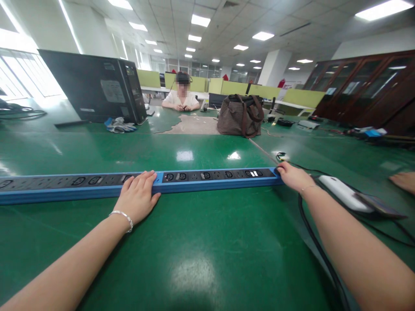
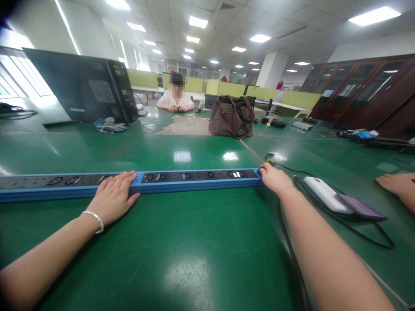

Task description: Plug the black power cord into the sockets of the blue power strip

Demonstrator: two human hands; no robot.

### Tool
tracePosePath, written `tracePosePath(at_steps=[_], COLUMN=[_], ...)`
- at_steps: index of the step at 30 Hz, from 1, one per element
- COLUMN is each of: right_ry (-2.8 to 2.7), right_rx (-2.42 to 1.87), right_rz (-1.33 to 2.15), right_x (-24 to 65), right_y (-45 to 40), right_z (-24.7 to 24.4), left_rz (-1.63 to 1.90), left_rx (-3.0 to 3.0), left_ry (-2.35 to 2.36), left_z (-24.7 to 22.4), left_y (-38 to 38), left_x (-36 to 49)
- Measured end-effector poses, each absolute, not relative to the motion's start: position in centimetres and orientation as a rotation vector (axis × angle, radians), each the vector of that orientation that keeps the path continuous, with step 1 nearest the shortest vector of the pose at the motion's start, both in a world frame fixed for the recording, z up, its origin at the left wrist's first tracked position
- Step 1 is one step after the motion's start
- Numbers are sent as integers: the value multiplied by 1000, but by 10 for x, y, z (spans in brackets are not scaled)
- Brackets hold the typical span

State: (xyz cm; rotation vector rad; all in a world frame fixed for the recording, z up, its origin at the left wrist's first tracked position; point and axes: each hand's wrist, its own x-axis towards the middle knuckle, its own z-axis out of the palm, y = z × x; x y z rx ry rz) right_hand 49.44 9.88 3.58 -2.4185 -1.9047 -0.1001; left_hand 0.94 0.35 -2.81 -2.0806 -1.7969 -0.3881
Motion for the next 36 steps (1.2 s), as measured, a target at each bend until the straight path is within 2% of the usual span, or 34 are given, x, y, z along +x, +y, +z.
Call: tracePosePath(at_steps=[16,22,36], right_ry=[-1805,-1838,-1871], right_rx=[-2436,-2370,-2486], right_rz=[-103,-255,-195], right_x=[488,488,487], right_y=[92,90,89], right_z=[33,28,35], left_rz=[-381,-402,-398], left_rx=[-2085,-2092,-2094], left_ry=[-1811,-1820,-1799], left_z=[-27,-28,-29], left_y=[3,4,4], left_x=[10,9,8])
